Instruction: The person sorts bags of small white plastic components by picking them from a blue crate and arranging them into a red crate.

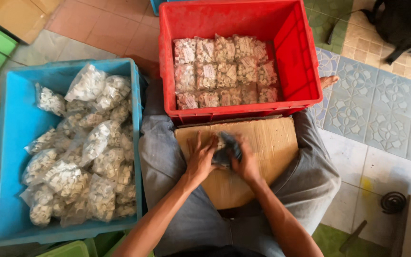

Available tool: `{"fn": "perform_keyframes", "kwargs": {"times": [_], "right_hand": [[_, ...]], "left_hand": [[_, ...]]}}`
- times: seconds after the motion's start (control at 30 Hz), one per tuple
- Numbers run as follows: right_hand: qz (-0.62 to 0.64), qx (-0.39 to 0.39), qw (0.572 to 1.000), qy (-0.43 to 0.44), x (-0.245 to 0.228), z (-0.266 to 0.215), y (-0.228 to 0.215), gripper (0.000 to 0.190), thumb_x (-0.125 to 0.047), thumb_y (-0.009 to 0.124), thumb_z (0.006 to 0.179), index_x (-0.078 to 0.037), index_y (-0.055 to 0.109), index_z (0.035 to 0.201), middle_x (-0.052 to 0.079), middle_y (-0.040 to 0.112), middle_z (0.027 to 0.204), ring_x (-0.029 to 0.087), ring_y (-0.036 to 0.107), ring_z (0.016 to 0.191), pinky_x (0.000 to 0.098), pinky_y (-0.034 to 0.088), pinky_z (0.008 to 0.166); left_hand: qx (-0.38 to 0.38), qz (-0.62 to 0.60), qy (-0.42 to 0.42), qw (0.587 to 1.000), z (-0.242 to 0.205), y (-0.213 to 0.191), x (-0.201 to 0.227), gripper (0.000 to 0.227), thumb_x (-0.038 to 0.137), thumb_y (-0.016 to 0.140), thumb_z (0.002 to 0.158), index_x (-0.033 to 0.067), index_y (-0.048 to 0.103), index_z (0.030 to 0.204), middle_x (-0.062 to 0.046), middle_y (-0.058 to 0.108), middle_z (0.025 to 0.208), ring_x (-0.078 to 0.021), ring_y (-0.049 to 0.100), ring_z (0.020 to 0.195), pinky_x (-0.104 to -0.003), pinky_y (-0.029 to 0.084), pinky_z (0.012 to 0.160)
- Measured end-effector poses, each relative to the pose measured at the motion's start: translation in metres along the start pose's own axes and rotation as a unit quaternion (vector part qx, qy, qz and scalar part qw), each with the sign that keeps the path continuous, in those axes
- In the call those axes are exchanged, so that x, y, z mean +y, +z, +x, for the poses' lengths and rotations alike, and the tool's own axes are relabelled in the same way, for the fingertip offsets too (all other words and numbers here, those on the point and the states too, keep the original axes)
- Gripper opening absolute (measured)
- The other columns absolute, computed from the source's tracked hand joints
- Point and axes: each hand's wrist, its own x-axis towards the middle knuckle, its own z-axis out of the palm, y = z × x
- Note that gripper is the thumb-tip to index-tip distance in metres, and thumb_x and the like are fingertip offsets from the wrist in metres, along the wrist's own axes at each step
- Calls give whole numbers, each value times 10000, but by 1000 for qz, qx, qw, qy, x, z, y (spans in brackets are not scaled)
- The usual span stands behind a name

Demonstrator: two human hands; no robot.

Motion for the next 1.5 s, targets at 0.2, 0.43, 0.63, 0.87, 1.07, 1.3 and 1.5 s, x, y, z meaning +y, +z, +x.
{"fn": "perform_keyframes", "kwargs": {"times": [0.2, 0.43, 0.63, 0.87, 1.07, 1.3, 1.5], "right_hand": [[-89, 90, 966, 224, 27, 45, 28, 347, -438, 759, 866, -179, 660, 1074, 144, 724, 900, 415, 702, 878, 534, 544, 724], [6, -4, 1000, 3, -43, -36, -5, 654, -155, 776, 793, -29, 552, 1394, 220, 598, 1363, 428, 536, 1267, 499, 399, 1101], [-53, 58, 997, 24, 28, 5, 28, 546, -178, 701, 882, -79, 547, 1397, 263, 542, 1380, 488, 518, 1241, 565, 463, 1026], [-41, 108, 978, 171, -6, -41, 33, 451, -290, 715, 883, -87, 585, 1265, 233, 639, 1195, 458, 608, 1102, 541, 487, 903], [-46, 5, 998, 32, -45, -35, 8, 546, -81, 655, 781, 8, 522, 1303, 268, 481, 1437, 511, 446, 1303, 574, 366, 1060], [-133, 49, 983, 115, 100, 44, 38, 304, -426, 754, 840, -185, 606, 953, 75, 631, 908, 419, 675, 818, 514, 536, 664], [-73, 12, 983, 170, 18, -15, 3, 268, -369, 731, 889, -150, 582, 930, 128, 611, 801, 417, 680, 806, 469, 526, 627]], "left_hand": [[36, -10, 15, 999, -6, 2, 1, 1045, 522, 809, 644, 47, 413, 1486, -113, 437, 1545, -504, 121, 1486, -789, 135, 1089], [29, 50, 23, 998, -4, 20, -9, 1103, 140, 935, 511, 60, 412, 1480, -96, 452, 1528, -498, 138, 1481, -784, 192, 1093], [-3, 20, -12, 1000, -7, -3, 6, 1028, 312, 881, 620, 80, 410, 1504, -55, 437, 1547, -490, 103, 1491, -785, 161, 1088], [24, 30, 1, 999, -6, -2, 4, 1047, 308, 885, 600, 76, 397, 1496, -81, 475, 1514, -476, 103, 1499, -770, 189, 1089], [57, 59, 10, 997, -2, 22, -6, 831, 86, 809, 698, 83, 472, 1459, -59, 555, 1450, -450, 189, 1489, -723, 262, 1095], [-13, -40, -10, 999, -6, 11, -5, 1063, 435, 832, 641, 101, 364, 1535, -50, 440, 1550, -536, 63, 1481, -797, 116, 1087], [28, -40, 5, 999, -3, -13, -19, 847, 290, 878, 635, 145, 552, 1403, -60, 426, 1561, -539, 88, 1477, -805, 158, 1073]]}}
